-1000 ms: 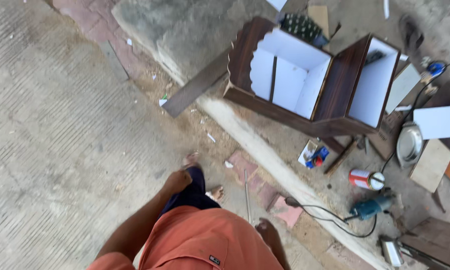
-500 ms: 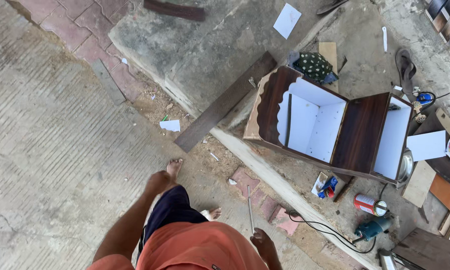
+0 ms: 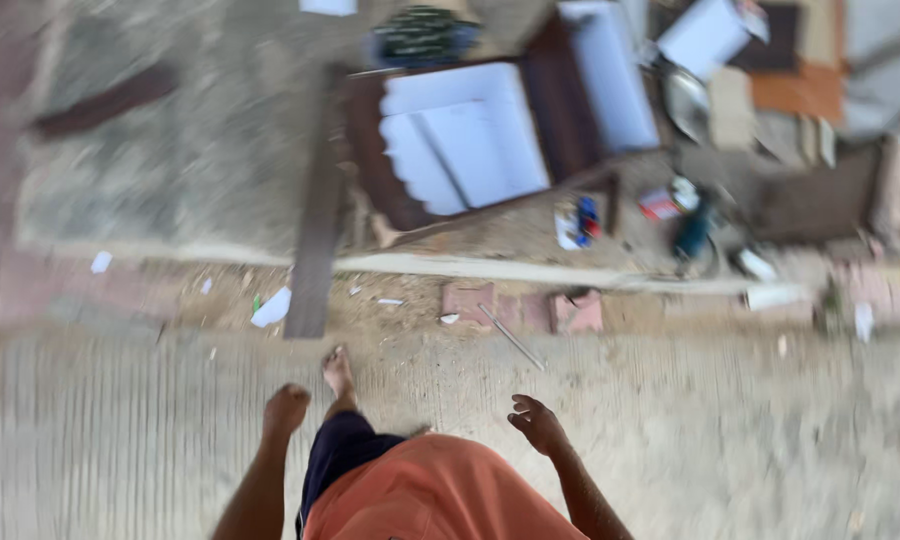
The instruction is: The person applies a yellowish adhesive to the edges of a wooden drawer using a small brush. They dip the brush into a can, spread the glue along the drawer's inner rim, and then place a metal strip inside the drawer.
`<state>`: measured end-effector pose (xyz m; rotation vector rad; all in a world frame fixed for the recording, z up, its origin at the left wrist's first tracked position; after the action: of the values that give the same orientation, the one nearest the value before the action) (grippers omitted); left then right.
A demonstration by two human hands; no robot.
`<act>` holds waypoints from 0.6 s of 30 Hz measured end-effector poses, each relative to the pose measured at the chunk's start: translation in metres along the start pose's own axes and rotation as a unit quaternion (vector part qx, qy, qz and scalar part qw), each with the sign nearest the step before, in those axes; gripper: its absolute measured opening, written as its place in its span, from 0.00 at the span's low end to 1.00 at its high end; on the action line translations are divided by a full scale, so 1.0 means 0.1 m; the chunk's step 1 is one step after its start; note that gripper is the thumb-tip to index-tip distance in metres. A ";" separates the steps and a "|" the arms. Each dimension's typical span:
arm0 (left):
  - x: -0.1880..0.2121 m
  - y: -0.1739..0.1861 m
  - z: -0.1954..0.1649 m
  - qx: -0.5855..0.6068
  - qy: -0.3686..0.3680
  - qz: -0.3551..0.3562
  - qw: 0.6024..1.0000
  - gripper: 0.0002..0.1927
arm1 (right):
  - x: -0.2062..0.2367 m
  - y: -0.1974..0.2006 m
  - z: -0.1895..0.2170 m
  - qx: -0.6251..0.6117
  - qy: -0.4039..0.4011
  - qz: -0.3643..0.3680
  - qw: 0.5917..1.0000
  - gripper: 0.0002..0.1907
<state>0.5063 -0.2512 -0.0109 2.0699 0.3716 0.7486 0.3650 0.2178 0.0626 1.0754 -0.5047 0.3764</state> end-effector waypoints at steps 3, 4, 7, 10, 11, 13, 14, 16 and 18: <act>0.06 -0.20 -0.65 0.132 -0.002 0.022 0.991 0.17 | 0.48 0.23 -0.78 -0.055 -0.081 -0.063 0.993 0.31; 0.10 -0.28 -0.85 0.113 -0.042 0.036 0.992 0.17 | 0.64 0.26 -1.02 -0.068 -0.100 -0.081 0.989 0.31; 0.21 -0.59 -1.37 0.047 -0.127 0.066 0.989 0.17 | 1.18 0.18 -1.72 -0.110 -0.147 -0.101 0.978 0.30; 0.39 -0.97 -1.77 -0.009 -0.149 0.086 0.985 0.16 | 1.73 -0.02 -2.48 -0.135 -0.191 -0.089 0.968 0.30; 0.53 -1.11 -1.90 -0.026 -0.174 0.089 0.980 0.16 | 1.95 -0.13 -2.73 -0.148 -0.204 -0.085 0.964 0.30; 0.79 -1.36 -2.25 -0.052 -0.213 0.086 0.972 0.16 | 2.32 -0.34 -3.24 -0.158 -0.231 -0.073 0.957 0.30; 0.94 -1.50 -2.44 -0.061 -0.230 0.092 0.967 0.16 | 2.47 -0.42 -3.49 -0.155 -0.245 -0.063 0.955 0.30; 1.34 -1.81 -2.70 -0.089 -0.256 0.109 0.956 0.17 | 2.77 -0.54 -4.00 -0.196 -0.295 -0.074 0.932 0.31; 1.81 -2.05 -3.19 -0.016 -0.311 0.137 0.940 0.14 | 3.05 -0.59 -4.43 -0.236 -0.342 -0.087 0.905 0.32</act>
<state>0.4474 0.1630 0.0251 2.2197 -0.2867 0.2163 0.7392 0.6062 0.0211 0.7429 -1.0534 -0.2995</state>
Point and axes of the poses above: each hand's wrist, its own x-axis away from the middle knuckle, its own y-axis out of the back of the hand, z = x × y, the point moved 9 cm from there along -x, towards the middle knuckle, and after that the axes turned 13 degrees about -z, right-handed, at the moved point
